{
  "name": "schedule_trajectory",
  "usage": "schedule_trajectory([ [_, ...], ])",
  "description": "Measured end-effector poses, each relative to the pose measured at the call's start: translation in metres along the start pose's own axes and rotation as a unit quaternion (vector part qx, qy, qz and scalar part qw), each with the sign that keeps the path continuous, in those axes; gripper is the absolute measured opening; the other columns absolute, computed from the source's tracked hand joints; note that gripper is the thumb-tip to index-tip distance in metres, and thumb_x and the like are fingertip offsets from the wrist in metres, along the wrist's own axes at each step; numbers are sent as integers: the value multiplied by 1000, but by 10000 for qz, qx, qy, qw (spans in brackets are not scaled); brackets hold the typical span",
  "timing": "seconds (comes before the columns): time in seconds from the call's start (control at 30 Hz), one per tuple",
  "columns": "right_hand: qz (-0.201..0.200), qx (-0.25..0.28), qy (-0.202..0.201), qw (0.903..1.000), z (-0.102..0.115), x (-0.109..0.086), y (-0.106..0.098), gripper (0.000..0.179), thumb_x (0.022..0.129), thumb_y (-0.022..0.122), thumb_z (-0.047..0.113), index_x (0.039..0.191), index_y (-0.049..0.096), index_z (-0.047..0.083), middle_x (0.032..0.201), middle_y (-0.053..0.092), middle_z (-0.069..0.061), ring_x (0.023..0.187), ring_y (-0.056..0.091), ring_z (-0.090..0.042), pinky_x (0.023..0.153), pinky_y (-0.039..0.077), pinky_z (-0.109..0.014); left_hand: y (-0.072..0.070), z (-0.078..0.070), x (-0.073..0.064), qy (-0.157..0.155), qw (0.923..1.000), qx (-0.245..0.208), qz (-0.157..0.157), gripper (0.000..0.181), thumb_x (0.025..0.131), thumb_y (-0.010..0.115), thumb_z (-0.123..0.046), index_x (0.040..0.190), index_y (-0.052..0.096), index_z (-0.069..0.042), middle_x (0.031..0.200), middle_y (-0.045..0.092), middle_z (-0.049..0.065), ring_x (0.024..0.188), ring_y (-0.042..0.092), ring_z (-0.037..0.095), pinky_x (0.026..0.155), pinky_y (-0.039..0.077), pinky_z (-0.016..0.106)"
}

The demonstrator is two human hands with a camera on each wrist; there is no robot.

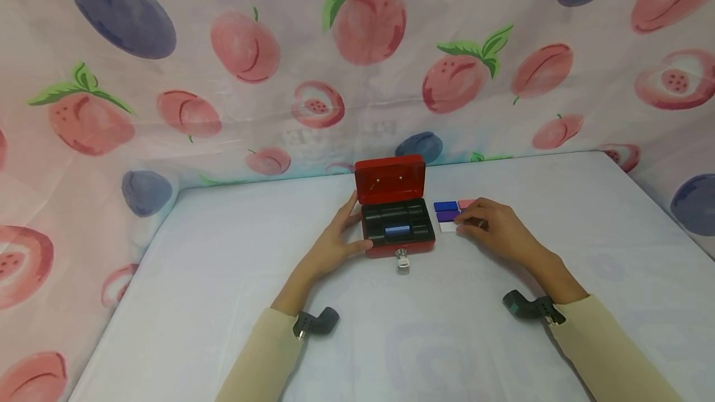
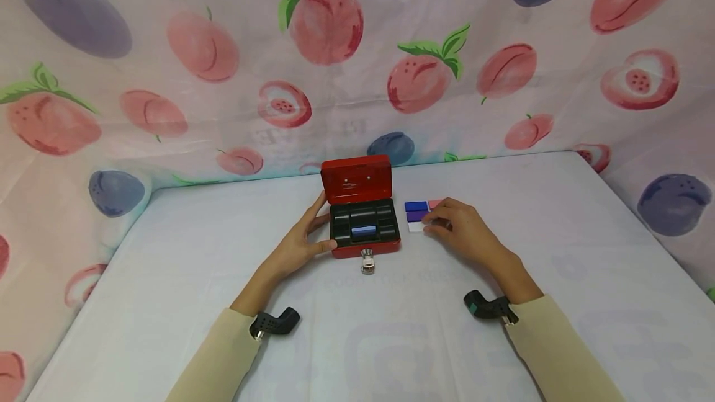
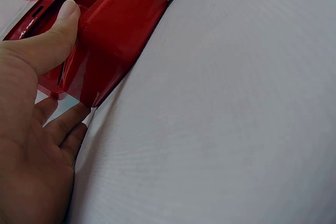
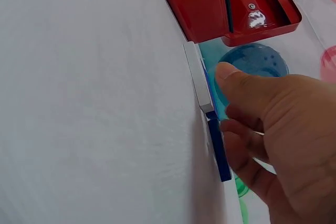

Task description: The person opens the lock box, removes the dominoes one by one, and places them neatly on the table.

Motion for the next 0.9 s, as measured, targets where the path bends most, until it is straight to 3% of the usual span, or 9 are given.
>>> schedule_trajectory([
  [0.43, -550, 5, -338, 9979, 10, 3, -6, 18, 77, 78, 4, 94, 73, 7, 90, 65, -3, 72, 56, -11, 58, 48, -24, 0, 0, 0, 40, 10000, 62, -6, 97, 80, 77, -29, 148, 11, -53, 154, 23, -14, 136, 34, 15, 108, 23, 59],
  [0.9, -589, 335, -565, 9961, 31, 12, 0, 18, 76, 80, 6, 93, 72, 9, 87, 64, 1, 72, 54, -8, 57, 49, -25, -1, 3, 0, 32, 10000, 39, 7, 96, 81, 76, -29, 148, 11, -53, 154, 23, -16, 136, 33, 14, 108, 23, 59],
])
Point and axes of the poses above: each hand's wrist, its own x-axis towards the middle knuckle, its own y-axis out of the palm, z = x × y, the point moved 1 cm from there along x, towards the middle knuckle
